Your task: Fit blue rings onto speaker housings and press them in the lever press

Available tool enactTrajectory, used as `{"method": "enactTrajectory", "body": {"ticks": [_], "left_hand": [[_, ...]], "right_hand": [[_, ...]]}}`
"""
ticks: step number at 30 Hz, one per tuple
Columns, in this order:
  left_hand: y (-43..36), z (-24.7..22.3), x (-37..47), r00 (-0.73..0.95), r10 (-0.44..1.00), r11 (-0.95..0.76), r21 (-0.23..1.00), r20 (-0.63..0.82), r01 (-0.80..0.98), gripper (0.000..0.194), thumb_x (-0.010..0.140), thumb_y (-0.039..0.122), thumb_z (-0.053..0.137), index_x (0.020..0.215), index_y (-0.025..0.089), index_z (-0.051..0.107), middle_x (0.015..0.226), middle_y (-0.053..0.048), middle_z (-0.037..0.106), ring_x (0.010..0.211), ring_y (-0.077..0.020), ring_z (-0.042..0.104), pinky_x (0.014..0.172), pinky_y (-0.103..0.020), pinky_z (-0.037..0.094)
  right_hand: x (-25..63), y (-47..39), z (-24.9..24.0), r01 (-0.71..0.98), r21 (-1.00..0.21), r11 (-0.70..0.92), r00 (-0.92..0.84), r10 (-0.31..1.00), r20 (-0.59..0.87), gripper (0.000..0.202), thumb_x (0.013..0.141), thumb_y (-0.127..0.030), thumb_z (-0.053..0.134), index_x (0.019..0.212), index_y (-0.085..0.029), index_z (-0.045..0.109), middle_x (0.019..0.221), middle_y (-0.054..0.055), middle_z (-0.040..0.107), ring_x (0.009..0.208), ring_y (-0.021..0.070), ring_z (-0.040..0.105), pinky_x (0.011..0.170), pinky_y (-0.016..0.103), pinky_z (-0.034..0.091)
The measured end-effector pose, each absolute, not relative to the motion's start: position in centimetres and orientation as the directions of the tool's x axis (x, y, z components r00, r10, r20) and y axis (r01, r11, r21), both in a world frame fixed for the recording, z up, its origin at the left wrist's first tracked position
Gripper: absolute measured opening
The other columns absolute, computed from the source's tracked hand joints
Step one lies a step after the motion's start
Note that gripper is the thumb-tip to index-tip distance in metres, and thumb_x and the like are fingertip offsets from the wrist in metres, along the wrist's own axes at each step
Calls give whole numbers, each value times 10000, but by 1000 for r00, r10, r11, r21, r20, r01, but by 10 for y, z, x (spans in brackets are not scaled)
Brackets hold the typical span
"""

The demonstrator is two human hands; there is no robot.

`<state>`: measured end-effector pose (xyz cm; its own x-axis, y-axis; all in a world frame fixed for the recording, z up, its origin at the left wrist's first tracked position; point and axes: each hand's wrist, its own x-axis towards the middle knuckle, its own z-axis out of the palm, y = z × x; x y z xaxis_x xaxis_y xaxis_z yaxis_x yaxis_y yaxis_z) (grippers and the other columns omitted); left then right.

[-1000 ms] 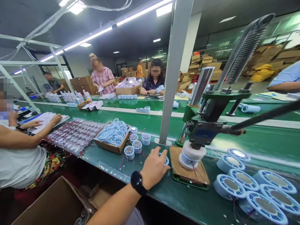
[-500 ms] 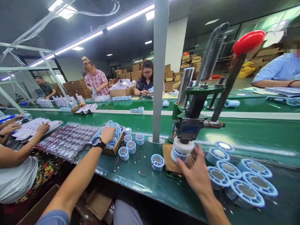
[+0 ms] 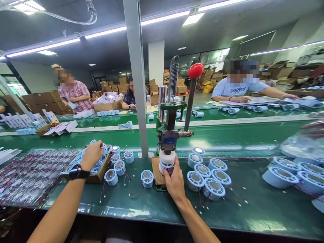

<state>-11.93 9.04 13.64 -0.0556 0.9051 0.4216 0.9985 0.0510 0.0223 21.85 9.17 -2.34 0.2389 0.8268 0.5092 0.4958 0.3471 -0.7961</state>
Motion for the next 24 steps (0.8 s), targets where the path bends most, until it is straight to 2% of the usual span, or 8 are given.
{"method": "enactTrajectory", "body": {"ticks": [3, 6, 9, 11, 14, 16, 20, 24], "left_hand": [[58, 114, -80, 64, 912, -111, 95, 404, 989, 135, 837, 127, 470, 897, 183, 577, 845, -31, 662, 811, -214, 645, 758, -297, 489], [17, 63, -37, 258, 912, -321, 163, 319, 933, 261, 735, 35, 456, 857, 215, 599, 871, -38, 687, 839, -217, 660, 768, -316, 527], [-12, 9, -6, 267, 901, -347, 200, 343, 916, 366, 689, -19, 412, 887, 209, 619, 1067, -85, 706, 1022, -249, 657, 880, -398, 549], [-20, -14, 4, 239, 897, -341, 240, 371, 909, 319, 722, 2, 430, 883, 202, 618, 1238, -109, 665, 1157, -278, 609, 945, -461, 536], [-21, -23, 7, 214, 906, -332, 301, 365, 894, 190, 784, 93, 507, 883, 205, 624, 1350, -108, 610, 1224, -308, 559, 957, -515, 527], [-19, -23, 4, 202, 910, -327, 327, 361, 887, 191, 794, 115, 532, 921, 212, 636, 1356, -95, 609, 1221, -302, 556, 960, -519, 525], [-14, -25, -8, 149, 912, -291, 347, 382, 892, 121, 860, 188, 554, 927, 217, 651, 1303, -87, 643, 1179, -298, 577, 939, -503, 530], [-12, -27, -13, 124, 908, -276, 348, 400, 896, 113, 860, 234, 608, 957, 212, 661, 1255, -94, 667, 1135, -305, 593, 924, -504, 527]], "right_hand": [[217, 94, -25, 523, -772, 361, 247, 803, 542, 715, 884, -415, 500, 1513, -134, 307, 1299, 161, 572, 1066, 283, 576, 912, 419, 481], [216, 96, -26, 546, -756, 360, 248, 793, 557, 715, 890, -401, 490, 1524, -143, 283, 1314, 158, 559, 1089, 293, 554, 935, 439, 464], [211, 97, -23, 534, -764, 363, 259, 790, 556, 704, 897, -383, 477, 1528, -154, 264, 1323, 158, 542, 1112, 293, 539, 948, 445, 453], [207, 97, -17, 523, -761, 385, 284, 763, 581, 667, 908, -363, 464, 1516, -162, 279, 1352, 162, 504, 1169, 287, 515, 979, 439, 438], [203, 97, -6, 540, -745, 390, 334, 714, 616, 609, 921, -333, 447, 1490, -156, 320, 1350, 175, 459, 1227, 289, 473, 1014, 448, 412], [207, 93, 0, 606, -712, 355, 347, 687, 639, 567, 934, -318, 421, 1470, -142, 363, 1325, 190, 448, 1217, 305, 469, 1005, 474, 407], [239, 66, -4, 830, -467, 304, 185, 641, 745, 466, 981, -356, 392, 1401, -173, 475, 1374, 180, 449, 1234, 326, 468, 991, 502, 392], [276, 28, -18, 930, -196, 311, -43, 623, 781, 386, 1005, -336, 383, 1329, -214, 555, 1319, 139, 539, 1220, 286, 514, 1099, 547, 285]]}}
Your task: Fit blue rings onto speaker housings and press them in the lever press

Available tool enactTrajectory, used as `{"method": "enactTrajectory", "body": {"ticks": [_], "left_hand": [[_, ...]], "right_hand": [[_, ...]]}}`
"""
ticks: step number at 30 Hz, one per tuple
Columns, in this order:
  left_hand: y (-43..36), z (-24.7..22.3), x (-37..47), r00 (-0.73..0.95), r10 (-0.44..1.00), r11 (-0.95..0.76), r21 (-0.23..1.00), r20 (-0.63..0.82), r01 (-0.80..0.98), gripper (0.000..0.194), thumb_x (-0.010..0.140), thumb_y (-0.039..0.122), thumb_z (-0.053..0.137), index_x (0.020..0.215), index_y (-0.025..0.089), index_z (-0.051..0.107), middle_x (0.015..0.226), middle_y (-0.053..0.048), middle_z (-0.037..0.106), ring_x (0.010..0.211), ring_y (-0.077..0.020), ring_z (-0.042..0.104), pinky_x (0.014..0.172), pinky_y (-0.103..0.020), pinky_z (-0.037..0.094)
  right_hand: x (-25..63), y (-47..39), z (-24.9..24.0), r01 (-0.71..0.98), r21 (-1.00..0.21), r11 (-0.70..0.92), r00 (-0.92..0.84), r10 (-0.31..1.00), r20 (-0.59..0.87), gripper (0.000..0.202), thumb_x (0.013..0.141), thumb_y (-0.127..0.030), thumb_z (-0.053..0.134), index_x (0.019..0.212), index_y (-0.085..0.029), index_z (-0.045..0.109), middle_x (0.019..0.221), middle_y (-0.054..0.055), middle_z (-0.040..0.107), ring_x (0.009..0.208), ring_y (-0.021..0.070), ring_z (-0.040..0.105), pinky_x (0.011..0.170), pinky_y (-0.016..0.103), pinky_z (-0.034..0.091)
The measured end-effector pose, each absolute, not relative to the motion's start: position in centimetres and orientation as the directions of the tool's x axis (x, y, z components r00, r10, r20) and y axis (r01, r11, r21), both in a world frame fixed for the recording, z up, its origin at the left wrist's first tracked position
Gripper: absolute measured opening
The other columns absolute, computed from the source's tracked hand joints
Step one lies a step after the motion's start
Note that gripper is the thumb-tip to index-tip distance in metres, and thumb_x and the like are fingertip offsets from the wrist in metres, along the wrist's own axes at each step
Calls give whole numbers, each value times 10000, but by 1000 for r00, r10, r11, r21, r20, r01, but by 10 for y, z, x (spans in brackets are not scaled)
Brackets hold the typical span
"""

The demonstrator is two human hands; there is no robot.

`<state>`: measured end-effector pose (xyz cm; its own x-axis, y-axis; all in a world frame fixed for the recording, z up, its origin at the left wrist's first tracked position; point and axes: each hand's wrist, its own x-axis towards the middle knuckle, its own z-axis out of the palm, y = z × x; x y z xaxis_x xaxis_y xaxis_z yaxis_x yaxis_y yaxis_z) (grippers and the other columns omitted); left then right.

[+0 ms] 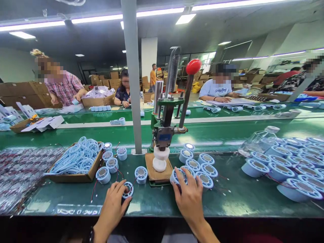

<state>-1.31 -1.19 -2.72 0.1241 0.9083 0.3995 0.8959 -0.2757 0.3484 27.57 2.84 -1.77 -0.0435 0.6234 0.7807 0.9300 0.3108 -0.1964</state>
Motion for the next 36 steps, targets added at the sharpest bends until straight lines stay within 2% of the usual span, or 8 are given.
{"method": "enactTrajectory", "body": {"ticks": [8, 13, 18, 22, 25, 27, 31, 36], "left_hand": [[-18, -14, -10, 124, 936, -264, 422, 329, 867, 453, 796, 209, 725, 1231, 223, 598, 1278, -89, 650, 1140, -269, 560, 987, -469, 486], [-22, -11, -10, 148, 947, -267, 441, 286, 857, 501, 808, 183, 680, 1294, 231, 569, 1343, -80, 612, 1195, -284, 523, 1017, -483, 453], [-19, -11, -7, 102, 948, -237, 456, 300, 858, 482, 833, 196, 642, 1307, 212, 555, 1286, -85, 639, 1157, -271, 524, 1003, -468, 459], [-22, -13, -11, 88, 945, -235, 462, 316, 855, 463, 844, 218, 629, 1300, 196, 556, 1222, -97, 660, 1101, -272, 558, 974, -475, 482], [-29, -17, -24, 47, 940, -220, 496, 337, 840, 433, 852, 226, 609, 1282, 200, 569, 1202, -102, 663, 1099, -272, 580, 973, -478, 491], [-35, -18, -30, -11, 938, -189, 536, 347, 823, 421, 856, 256, 611, 1271, 196, 575, 1201, -108, 663, 1114, -276, 592, 979, -479, 494], [-39, -5, -18, -81, 942, -155, 635, 327, 757, 475, 874, 325, 617, 1324, 203, 526, 1260, -110, 647, 1122, -262, 627, 976, -443, 511], [-25, 27, 29, 228, 916, -391, 610, 329, 689, 617, 851, 208, 627, 1434, 227, 426, 1344, -97, 605, 1205, -248, 574, 1032, -425, 479]], "right_hand": [[307, 27, -26, 960, -59, 273, -150, 685, 713, 384, 1014, -311, 360, 1251, -208, 644, 1360, 153, 536, 1292, 314, 500, 1130, 634, 207], [320, 24, -16, 958, -10, 286, -203, 706, 679, 414, 1000, -339, 373, 1287, -177, 624, 1441, 189, 456, 1357, 405, 406, 1082, 727, 182], [243, 23, 1, 799, -236, 553, -299, 706, 642, 425, 980, -322, 412, 1350, -188, 571, 1404, 159, 476, 1305, 287, 467, 1057, 490, 444], [165, 44, -1, 710, -380, 592, -362, 771, 525, 401, 961, -308, 469, 1291, -141, 621, 1425, 190, 465, 1348, 347, 405, 1057, 555, 429], [156, 44, -8, 599, -501, 625, -402, 775, 487, 253, 959, -280, 500, 1065, -198, 714, 1350, 104, 569, 1336, 328, 422, 1057, 574, 424], [168, 33, -16, 514, -562, 648, -402, 761, 510, 201, 935, -231, 533, 1018, -237, 715, 1347, 49, 580, 1330, 293, 438, 1075, 554, 423], [192, 3, -30, 415, -727, 546, -234, 837, 495, 510, 846, -146, 595, 1345, -241, 548, 1438, 90, 489, 1322, 229, 484, 1077, 411, 471], [192, -6, -36, 282, -873, 399, -123, 917, 379, 742, 768, -144, 656, 1457, -211, 388, 1303, 79, 609, 1167, 186, 622, 1025, 305, 511]]}}
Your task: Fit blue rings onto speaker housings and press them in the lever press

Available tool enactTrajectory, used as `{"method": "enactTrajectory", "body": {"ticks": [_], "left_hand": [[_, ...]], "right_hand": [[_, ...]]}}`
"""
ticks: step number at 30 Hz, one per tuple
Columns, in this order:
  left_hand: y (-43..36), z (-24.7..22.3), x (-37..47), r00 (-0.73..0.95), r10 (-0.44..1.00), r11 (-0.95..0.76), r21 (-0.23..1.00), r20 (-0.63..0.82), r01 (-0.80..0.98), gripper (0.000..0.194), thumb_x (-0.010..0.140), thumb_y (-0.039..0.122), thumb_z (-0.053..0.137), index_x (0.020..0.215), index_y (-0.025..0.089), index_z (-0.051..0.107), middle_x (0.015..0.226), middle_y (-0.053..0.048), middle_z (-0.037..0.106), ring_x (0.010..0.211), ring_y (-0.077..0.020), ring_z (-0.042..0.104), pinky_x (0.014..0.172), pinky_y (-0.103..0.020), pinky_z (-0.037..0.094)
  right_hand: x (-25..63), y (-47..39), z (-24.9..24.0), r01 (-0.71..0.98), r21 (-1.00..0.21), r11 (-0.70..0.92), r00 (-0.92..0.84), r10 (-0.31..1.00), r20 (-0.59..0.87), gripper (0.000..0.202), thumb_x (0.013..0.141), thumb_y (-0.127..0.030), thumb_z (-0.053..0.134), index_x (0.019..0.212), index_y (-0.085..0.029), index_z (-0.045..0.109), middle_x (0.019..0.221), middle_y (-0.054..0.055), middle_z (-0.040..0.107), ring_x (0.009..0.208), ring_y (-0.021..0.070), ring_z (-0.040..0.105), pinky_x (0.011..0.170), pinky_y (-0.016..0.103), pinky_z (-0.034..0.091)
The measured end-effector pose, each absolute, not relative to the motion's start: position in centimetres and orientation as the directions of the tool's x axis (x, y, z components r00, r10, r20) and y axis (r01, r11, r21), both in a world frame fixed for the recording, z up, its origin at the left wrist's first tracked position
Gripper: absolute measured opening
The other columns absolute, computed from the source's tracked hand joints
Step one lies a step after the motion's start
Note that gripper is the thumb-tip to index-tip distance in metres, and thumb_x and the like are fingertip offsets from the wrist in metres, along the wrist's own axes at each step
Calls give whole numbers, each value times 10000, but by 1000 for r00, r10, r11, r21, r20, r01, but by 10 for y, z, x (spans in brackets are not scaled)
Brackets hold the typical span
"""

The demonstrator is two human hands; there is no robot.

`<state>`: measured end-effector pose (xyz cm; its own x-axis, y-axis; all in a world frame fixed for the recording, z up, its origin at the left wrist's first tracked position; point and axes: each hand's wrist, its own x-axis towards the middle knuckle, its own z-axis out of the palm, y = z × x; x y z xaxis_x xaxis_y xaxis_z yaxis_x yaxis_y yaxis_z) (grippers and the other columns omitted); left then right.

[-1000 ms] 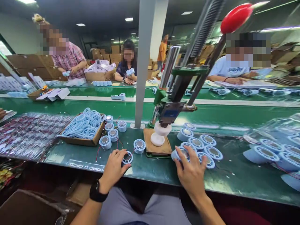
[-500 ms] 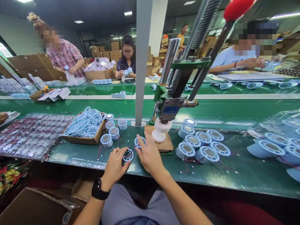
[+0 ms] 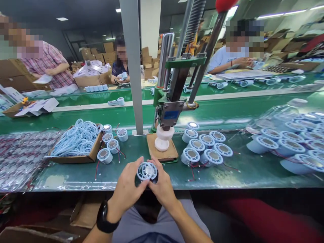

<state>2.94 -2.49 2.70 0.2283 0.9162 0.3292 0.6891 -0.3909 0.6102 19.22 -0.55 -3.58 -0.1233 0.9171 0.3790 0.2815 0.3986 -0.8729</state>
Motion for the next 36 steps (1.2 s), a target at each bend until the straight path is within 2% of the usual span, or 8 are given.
{"method": "enactTrajectory", "body": {"ticks": [5, 11, 19, 23, 26, 29, 31, 36], "left_hand": [[-14, 37, 49, 341, 898, -439, 583, 276, 684, 696, 797, 102, 609, 1455, 217, 413, 1325, -91, 610, 1192, -250, 551, 1024, -434, 482], [-13, 38, 48, 286, 927, -374, 659, 242, 652, 675, 761, 73, 601, 1413, 184, 461, 1331, -92, 607, 1204, -246, 535, 1053, -432, 462], [-14, 31, 53, 178, 968, -247, 777, 176, 579, 729, 708, 54, 602, 1405, 210, 458, 1286, -84, 616, 1206, -236, 550, 1074, -433, 443], [-17, 24, 54, 102, 969, -246, 817, 227, 521, 714, 714, 76, 628, 1391, 222, 455, 1290, -82, 614, 1203, -229, 564, 1071, -415, 443], [-21, 24, 41, 47, 953, -283, 819, 301, 499, 679, 774, 162, 654, 1408, 245, 426, 1318, -76, 612, 1178, -223, 584, 1052, -405, 458], [-23, 19, 15, -13, 959, -218, 771, 282, 598, 619, 836, 240, 634, 1419, 244, 426, 1314, -87, 615, 1142, -231, 604, 1014, -418, 484], [-24, 8, -2, -5, 965, -181, 677, 264, 713, 548, 853, 240, 608, 1386, 227, 483, 1272, -98, 633, 1144, -250, 596, 1005, -444, 488], [-21, -2, -17, 151, 916, -316, 434, 372, 844, 517, 903, 232, 573, 1413, 233, 489, 1404, -106, 562, 1251, -282, 482, 1040, -500, 458]], "right_hand": [[192, -1, -33, 194, -904, 380, -130, 924, 360, 886, 751, -117, 640, 1536, -246, 249, 1261, 31, 643, 1119, 151, 649, 975, 245, 524], [195, 0, -29, 166, -918, 361, -154, 929, 338, 928, 742, -129, 643, 1556, -246, 212, 1231, 18, 660, 1083, 143, 664, 972, 237, 521], [194, -1, -27, 199, -934, 296, -151, 951, 269, 1010, 733, -156, 695, 1577, -227, 145, 1273, 56, 641, 1112, 173, 657, 957, 262, 532], [196, -1, -29, 206, -931, 301, -158, 949, 272, 985, 761, -174, 694, 1577, -238, 147, 1271, 53, 641, 1118, 176, 654, 970, 279, 529], [197, -1, -28, 213, -928, 307, -183, 945, 271, 952, 786, -191, 701, 1571, -255, 168, 1304, 50, 621, 1150, 180, 638, 1009, 306, 512], [198, 1, -26, 253, -926, 280, -211, 950, 229, 960, 756, -156, 738, 1555, -275, 220, 1356, 49, 585, 1200, 191, 609, 1054, 335, 484], [200, 2, -24, 284, -920, 270, -246, 948, 203, 956, 739, -121, 745, 1542, -286, 253, 1374, 44, 570, 1227, 194, 590, 1081, 350, 464], [204, 6, -24, 300, -906, 300, -335, 922, 194, 958, 742, -124, 751, 1543, -284, 251, 1400, 56, 545, 1277, 204, 549, 1104, 368, 438]]}}
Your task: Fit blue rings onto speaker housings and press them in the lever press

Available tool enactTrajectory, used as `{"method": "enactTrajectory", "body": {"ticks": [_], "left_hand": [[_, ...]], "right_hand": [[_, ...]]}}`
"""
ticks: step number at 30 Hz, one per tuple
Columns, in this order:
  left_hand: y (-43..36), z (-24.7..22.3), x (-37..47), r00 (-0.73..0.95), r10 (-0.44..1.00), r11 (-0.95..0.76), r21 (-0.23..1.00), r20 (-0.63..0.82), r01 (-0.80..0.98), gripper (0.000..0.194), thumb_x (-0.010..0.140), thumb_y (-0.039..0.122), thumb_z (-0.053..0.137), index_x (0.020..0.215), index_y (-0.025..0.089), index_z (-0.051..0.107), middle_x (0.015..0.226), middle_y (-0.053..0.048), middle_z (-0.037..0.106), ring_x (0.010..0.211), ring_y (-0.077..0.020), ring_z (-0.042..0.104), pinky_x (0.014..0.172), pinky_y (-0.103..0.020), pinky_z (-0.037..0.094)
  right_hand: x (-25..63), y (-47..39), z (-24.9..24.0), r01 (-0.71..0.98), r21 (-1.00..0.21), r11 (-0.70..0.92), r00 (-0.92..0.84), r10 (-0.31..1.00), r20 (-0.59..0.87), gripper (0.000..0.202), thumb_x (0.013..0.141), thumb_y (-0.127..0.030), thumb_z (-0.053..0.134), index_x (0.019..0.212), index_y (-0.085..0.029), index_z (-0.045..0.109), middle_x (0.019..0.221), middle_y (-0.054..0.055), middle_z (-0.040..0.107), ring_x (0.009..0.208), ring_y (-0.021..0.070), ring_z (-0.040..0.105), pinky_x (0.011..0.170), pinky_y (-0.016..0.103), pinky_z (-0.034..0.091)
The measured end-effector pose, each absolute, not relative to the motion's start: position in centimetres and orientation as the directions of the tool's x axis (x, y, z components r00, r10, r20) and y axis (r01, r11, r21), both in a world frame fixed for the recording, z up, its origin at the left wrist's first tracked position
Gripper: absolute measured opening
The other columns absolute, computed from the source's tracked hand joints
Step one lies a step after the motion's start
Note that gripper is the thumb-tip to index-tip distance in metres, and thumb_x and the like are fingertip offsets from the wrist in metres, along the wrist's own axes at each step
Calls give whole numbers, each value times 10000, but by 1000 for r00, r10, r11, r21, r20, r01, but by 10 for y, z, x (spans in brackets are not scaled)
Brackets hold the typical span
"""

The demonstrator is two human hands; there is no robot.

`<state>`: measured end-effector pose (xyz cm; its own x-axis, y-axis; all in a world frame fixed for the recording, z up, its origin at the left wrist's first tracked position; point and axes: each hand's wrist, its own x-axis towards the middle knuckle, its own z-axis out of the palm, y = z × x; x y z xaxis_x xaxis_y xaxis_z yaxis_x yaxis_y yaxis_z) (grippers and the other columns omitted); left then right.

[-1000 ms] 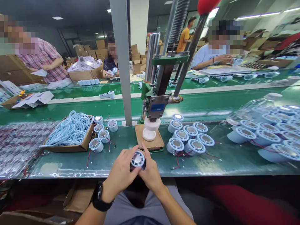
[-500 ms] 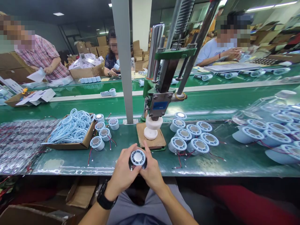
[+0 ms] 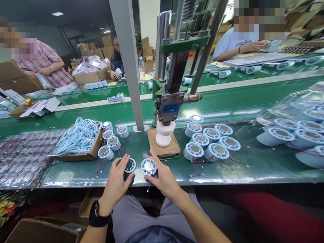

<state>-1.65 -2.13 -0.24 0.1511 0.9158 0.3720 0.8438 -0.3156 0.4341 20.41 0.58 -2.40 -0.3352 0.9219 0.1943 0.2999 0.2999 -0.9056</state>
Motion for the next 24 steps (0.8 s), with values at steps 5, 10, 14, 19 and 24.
{"method": "enactTrajectory", "body": {"ticks": [5, 10, 14, 19, 24], "left_hand": [[1, 35, 0, 445, 794, -597, 392, 415, 700, 299, 973, 244, 512, 1234, 264, 657, 1236, -88, 656, 1087, -221, 556, 941, -402, 508], [33, 57, 7, 673, 682, -704, 503, 285, 501, 208, 961, 267, 551, 996, 261, 756, 1044, -69, 701, 974, -190, 584, 880, -342, 501], [42, 50, 15, 663, 678, -699, 558, 318, 448, 237, 966, 285, 537, 859, 234, 742, 958, -73, 695, 975, -197, 571, 888, -338, 483], [32, 40, 11, 402, 786, -617, 560, 469, 553, 294, 997, 309, 446, 820, 189, 648, 947, -76, 652, 942, -182, 588, 874, -309, 484], [-36, 36, -50, -232, 760, -255, 607, 607, 753, 197, 955, 301, 537, 815, 188, 618, 867, -23, 603, 844, -155, 583, 792, -260, 473]], "right_hand": [[204, 7, -22, 282, -917, 283, -327, 927, 186, 968, 725, -124, 752, 1544, -277, 259, 1376, 67, 566, 1240, 199, 580, 1080, 356, 458], [202, 7, -17, 277, -922, 269, -321, 931, 175, 964, 709, -121, 752, 1537, -283, 285, 1342, 63, 594, 1195, 206, 612, 1046, 360, 484], [202, 7, -17, 280, -921, 270, -310, 934, 179, 961, 709, -123, 746, 1540, -276, 287, 1326, 70, 604, 1182, 216, 620, 1035, 370, 488], [203, 7, -18, 299, -915, 269, -310, 935, 174, 962, 715, -125, 739, 1543, -278, 273, 1342, 63, 595, 1206, 211, 605, 1046, 356, 478], [206, 7, -23, 322, -903, 283, -316, 931, 179, 897, 756, -170, 699, 1539, -256, 271, 1367, 67, 576, 1203, 207, 607, 1050, 355, 474]]}}
